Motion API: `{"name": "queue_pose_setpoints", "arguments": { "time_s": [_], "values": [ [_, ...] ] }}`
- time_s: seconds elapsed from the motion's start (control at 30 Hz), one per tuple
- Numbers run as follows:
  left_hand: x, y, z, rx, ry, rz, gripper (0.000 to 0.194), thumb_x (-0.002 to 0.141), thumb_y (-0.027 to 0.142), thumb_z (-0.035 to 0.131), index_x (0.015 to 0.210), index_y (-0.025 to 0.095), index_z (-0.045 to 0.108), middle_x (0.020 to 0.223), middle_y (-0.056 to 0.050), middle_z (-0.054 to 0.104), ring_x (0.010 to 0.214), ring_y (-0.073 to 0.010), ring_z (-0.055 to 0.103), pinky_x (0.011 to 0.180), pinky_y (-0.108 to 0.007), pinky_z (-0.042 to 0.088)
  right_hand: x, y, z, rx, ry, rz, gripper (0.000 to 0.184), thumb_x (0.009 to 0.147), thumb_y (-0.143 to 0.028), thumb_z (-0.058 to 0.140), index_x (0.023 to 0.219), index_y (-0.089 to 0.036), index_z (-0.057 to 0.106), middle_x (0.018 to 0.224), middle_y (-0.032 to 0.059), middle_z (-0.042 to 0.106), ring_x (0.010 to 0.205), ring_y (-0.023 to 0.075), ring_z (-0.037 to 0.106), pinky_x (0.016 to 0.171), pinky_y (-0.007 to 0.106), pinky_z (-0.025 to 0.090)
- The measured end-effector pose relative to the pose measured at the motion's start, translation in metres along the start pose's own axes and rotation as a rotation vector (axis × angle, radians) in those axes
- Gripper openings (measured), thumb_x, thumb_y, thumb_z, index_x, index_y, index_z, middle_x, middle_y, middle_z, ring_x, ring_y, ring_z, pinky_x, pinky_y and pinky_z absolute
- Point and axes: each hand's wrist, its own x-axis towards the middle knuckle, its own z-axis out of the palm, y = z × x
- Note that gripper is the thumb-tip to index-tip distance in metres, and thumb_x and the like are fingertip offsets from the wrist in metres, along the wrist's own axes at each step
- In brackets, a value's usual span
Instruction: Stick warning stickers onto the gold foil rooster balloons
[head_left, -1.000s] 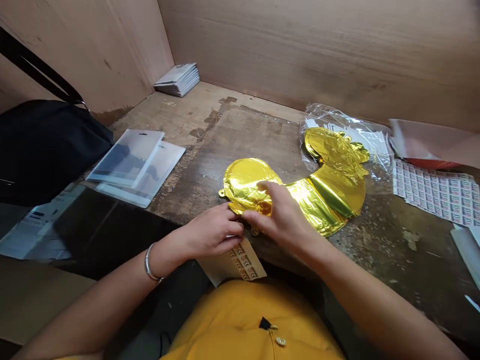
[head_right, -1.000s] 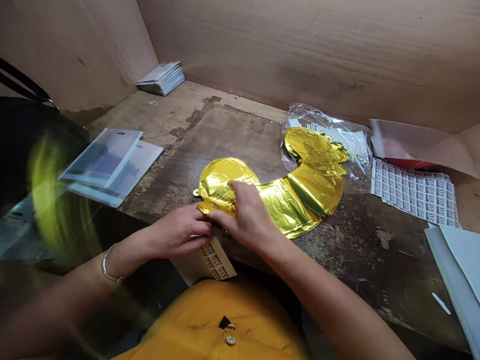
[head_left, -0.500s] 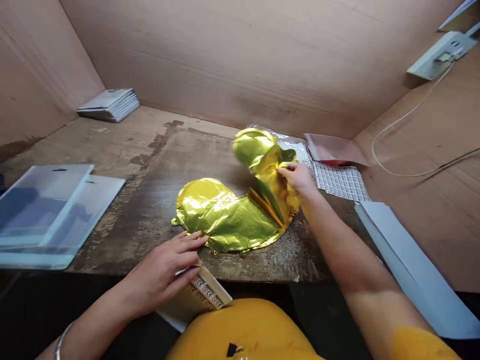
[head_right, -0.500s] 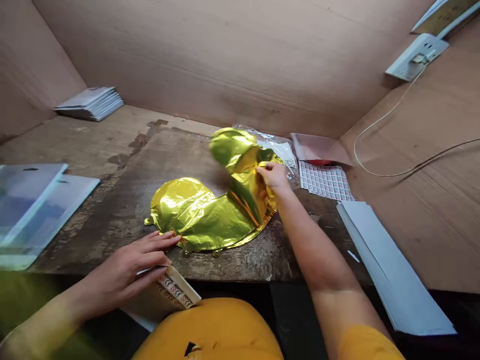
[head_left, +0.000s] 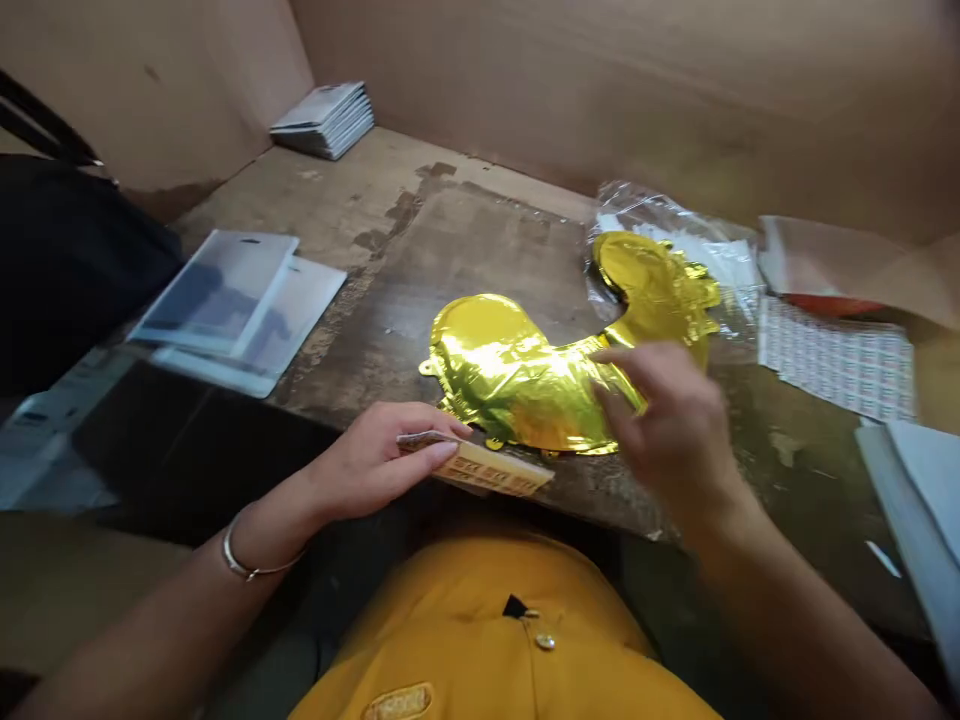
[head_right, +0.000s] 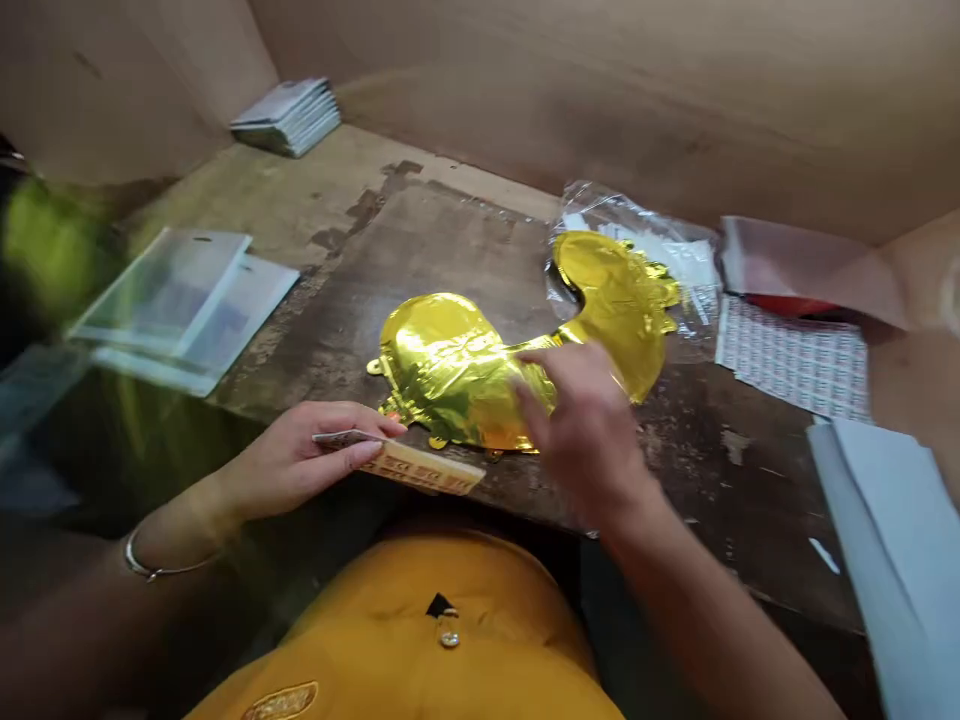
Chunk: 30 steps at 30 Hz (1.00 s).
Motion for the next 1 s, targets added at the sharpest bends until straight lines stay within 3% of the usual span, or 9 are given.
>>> {"name": "queue_pose_setpoints", "arguments": {
  "time_s": [0.07, 0.13, 0.2, 0.3, 0.4, 0.6, 0.77, 0.93, 1.0],
  "values": [
    [-0.010, 0.007, 0.011, -0.203, 0.080, -0.177, 0.027, 0.087, 0.038, 0.058, 0.090, 0.014, 0.070, 0.086, -0.007, 0.073, 0.079, -0.0185, 0.067, 0.070, -0.027, 0.053, -0.027, -0.045, 0.003, 0.216, -0.194, -0.122, 0.031, 0.086, -0.032, 0.061, 0.114, -0.018, 0.059, 0.103, 0.0101, 0.068, 0.094, 0.0233, 0.061, 0.080, 0.036, 0.049],
    [-0.018, 0.011, 0.023, -0.409, 0.109, -0.266, 0.028, 0.084, 0.040, 0.062, 0.083, 0.013, 0.069, 0.075, -0.004, 0.070, 0.070, -0.0153, 0.064, 0.064, -0.024, 0.052, -0.044, -0.069, 0.009, 0.337, -0.278, -0.070, 0.021, 0.087, -0.028, 0.060, 0.106, -0.019, 0.061, 0.093, 0.0069, 0.069, 0.086, 0.0210, 0.062, 0.074, 0.034, 0.049],
    [-0.023, 0.011, 0.033, -0.563, 0.146, -0.295, 0.023, 0.080, 0.036, 0.068, 0.085, 0.014, 0.068, 0.076, -0.002, 0.069, 0.069, -0.0126, 0.063, 0.065, -0.022, 0.052, -0.049, -0.072, 0.015, 0.443, -0.339, 0.071, 0.009, 0.087, -0.027, 0.058, 0.091, -0.020, 0.063, 0.080, 0.0029, 0.068, 0.076, 0.0181, 0.061, 0.067, 0.031, 0.048],
    [-0.026, 0.008, 0.041, -0.689, 0.223, -0.316, 0.020, 0.076, 0.030, 0.074, 0.087, 0.015, 0.069, 0.081, -0.001, 0.071, 0.071, -0.0106, 0.063, 0.069, -0.020, 0.053, -0.047, -0.058, 0.020, 0.651, -0.499, 0.276, 0.015, 0.088, -0.031, 0.056, 0.080, -0.020, 0.063, 0.070, -0.0005, 0.065, 0.064, 0.0136, 0.058, 0.059, 0.025, 0.045],
    [-0.029, 0.005, 0.046, -0.796, 0.225, -0.340, 0.020, 0.075, 0.031, 0.074, 0.083, 0.014, 0.070, 0.077, -0.002, 0.072, 0.070, -0.0111, 0.064, 0.068, -0.021, 0.054, -0.045, -0.049, 0.016, 0.708, -0.599, 0.332, 0.017, 0.087, -0.034, 0.057, 0.080, -0.020, 0.063, 0.068, -0.0015, 0.063, 0.062, 0.0121, 0.056, 0.055, 0.023, 0.044],
    [-0.030, 0.006, 0.055, -0.748, 0.298, -0.376, 0.020, 0.076, 0.033, 0.073, 0.081, 0.014, 0.071, 0.068, 0.001, 0.068, 0.060, -0.0071, 0.059, 0.059, -0.015, 0.050, -0.045, -0.056, 0.011, 0.521, -0.512, 0.157, 0.014, 0.087, -0.028, 0.057, 0.079, -0.021, 0.065, 0.072, -0.0009, 0.065, 0.067, 0.0130, 0.059, 0.061, 0.025, 0.044],
    [-0.029, 0.008, 0.057, -0.764, 0.246, -0.407, 0.020, 0.077, 0.033, 0.072, 0.079, 0.013, 0.070, 0.069, 0.000, 0.068, 0.062, -0.0073, 0.058, 0.060, -0.015, 0.048, -0.043, -0.054, 0.015, 0.431, -0.479, 0.124, 0.012, 0.088, -0.026, 0.057, 0.079, -0.021, 0.064, 0.072, -0.0002, 0.065, 0.067, 0.0143, 0.060, 0.062, 0.028, 0.046],
    [-0.029, 0.007, 0.060, -0.765, 0.265, -0.406, 0.021, 0.078, 0.033, 0.070, 0.075, 0.013, 0.067, 0.064, 0.002, 0.063, 0.058, -0.0068, 0.053, 0.056, -0.015, 0.045, -0.044, -0.070, 0.020, 0.203, -0.090, -0.129, 0.016, 0.084, -0.020, 0.062, 0.099, -0.016, 0.066, 0.096, 0.0093, 0.070, 0.094, 0.0234, 0.058, 0.087, 0.041, 0.048],
    [-0.029, 0.006, 0.061, -0.721, 0.272, -0.360, 0.019, 0.080, 0.031, 0.069, 0.075, 0.013, 0.068, 0.065, 0.002, 0.064, 0.060, -0.0070, 0.053, 0.058, -0.015, 0.045, -0.044, -0.079, 0.024, 0.226, -0.060, -0.201, 0.019, 0.083, -0.018, 0.063, 0.102, -0.013, 0.066, 0.098, 0.0103, 0.070, 0.095, 0.0227, 0.057, 0.089, 0.040, 0.048]
  ]
}}
